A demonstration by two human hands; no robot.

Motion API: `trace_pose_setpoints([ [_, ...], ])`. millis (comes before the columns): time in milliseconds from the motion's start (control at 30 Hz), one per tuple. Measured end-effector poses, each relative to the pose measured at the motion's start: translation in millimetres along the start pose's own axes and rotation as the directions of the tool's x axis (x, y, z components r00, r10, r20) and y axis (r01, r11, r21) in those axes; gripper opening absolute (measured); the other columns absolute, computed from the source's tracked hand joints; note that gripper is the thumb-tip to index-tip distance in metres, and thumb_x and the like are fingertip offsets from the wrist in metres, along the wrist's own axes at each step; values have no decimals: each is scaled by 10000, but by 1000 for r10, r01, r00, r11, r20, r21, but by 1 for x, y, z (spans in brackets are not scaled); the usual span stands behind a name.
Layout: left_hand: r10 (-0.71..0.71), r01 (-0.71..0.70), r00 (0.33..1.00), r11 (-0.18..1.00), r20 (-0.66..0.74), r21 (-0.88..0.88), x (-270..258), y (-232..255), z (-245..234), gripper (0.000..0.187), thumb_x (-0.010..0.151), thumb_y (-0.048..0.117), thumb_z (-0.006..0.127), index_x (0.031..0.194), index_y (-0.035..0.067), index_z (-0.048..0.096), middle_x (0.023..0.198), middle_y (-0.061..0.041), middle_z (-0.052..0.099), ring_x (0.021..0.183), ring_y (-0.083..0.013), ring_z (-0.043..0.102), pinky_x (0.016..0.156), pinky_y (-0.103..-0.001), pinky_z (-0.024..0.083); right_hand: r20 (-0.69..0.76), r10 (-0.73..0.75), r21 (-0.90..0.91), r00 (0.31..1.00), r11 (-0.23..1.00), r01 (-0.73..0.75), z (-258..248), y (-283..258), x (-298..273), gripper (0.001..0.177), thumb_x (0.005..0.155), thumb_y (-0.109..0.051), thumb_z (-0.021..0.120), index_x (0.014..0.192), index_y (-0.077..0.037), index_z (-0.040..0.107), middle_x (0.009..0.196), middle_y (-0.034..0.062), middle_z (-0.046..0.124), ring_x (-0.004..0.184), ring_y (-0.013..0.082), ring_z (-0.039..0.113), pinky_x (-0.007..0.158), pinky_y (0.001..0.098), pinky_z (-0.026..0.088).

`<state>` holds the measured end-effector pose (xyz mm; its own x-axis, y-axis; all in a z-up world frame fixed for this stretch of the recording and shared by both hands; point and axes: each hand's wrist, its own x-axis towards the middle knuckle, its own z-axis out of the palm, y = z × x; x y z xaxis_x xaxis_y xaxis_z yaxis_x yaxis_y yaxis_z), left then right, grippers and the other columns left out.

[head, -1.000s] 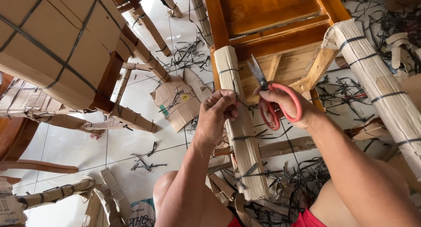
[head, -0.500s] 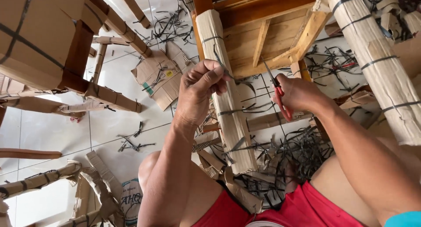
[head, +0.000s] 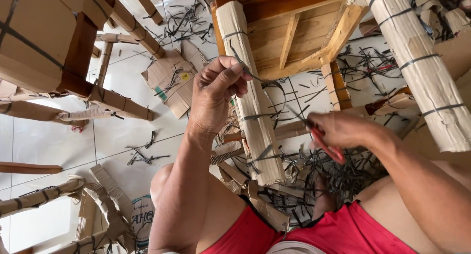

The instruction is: Wrapping wooden chair legs with protective cardboard and securing them with plastic ties using scissors.

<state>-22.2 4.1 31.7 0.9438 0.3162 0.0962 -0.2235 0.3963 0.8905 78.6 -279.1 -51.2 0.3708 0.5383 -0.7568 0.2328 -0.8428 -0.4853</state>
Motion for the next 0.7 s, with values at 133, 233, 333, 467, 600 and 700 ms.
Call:
trace_pose_setpoints([
  [133,0,0,1000,999,-8,34,-6,4,-3,121,952,193,710,932,77,685,807,-164,736,623,-158,686,585,-226,545,213,1,-100,977,995,21,50,57,34,797,940,-188,741,1601,-102,304,810,95,673,518,172,727,677,382,655],
  [233,22,-22,1000,999,-10,35,-13,13,-3,122,954,197,703,935,81,671,807,-150,728,629,-145,678,589,-222,552,277,31,-149,960,989,11,74,45,23,771,885,-226,833,1535,-70,450,951,174,698,706,266,743,747,402,626],
  [333,28,-24,997,998,76,-53,-21,24,-1,53,971,115,697,967,66,717,838,-63,732,677,-108,620,657,-225,514,230,155,-456,961,889,-35,109,58,49,206,848,-276,794,923,-98,723,864,17,793,694,174,714,618,330,553],
  [467,21,-16,996,999,90,-49,-25,23,3,75,971,126,697,974,54,717,841,-72,731,673,-109,614,655,-229,506,22,113,-336,993,937,-100,158,117,120,80,845,-72,661,907,-33,693,699,52,737,484,171,680,414,276,500],
  [600,12,-5,993,998,119,-58,-27,21,4,40,974,89,701,986,54,715,853,-86,747,647,-105,616,645,-226,516,-459,46,-228,887,959,-167,209,176,180,322,953,-246,547,1139,11,489,883,208,728,731,440,721,646,526,556],
  [700,24,-25,999,998,24,56,-26,10,5,115,934,171,732,922,75,670,829,-173,744,617,-133,674,581,-204,529,-337,56,-36,940,997,-73,204,184,177,696,933,-265,587,1463,136,379,938,337,711,832,513,737,668,591,585],
])
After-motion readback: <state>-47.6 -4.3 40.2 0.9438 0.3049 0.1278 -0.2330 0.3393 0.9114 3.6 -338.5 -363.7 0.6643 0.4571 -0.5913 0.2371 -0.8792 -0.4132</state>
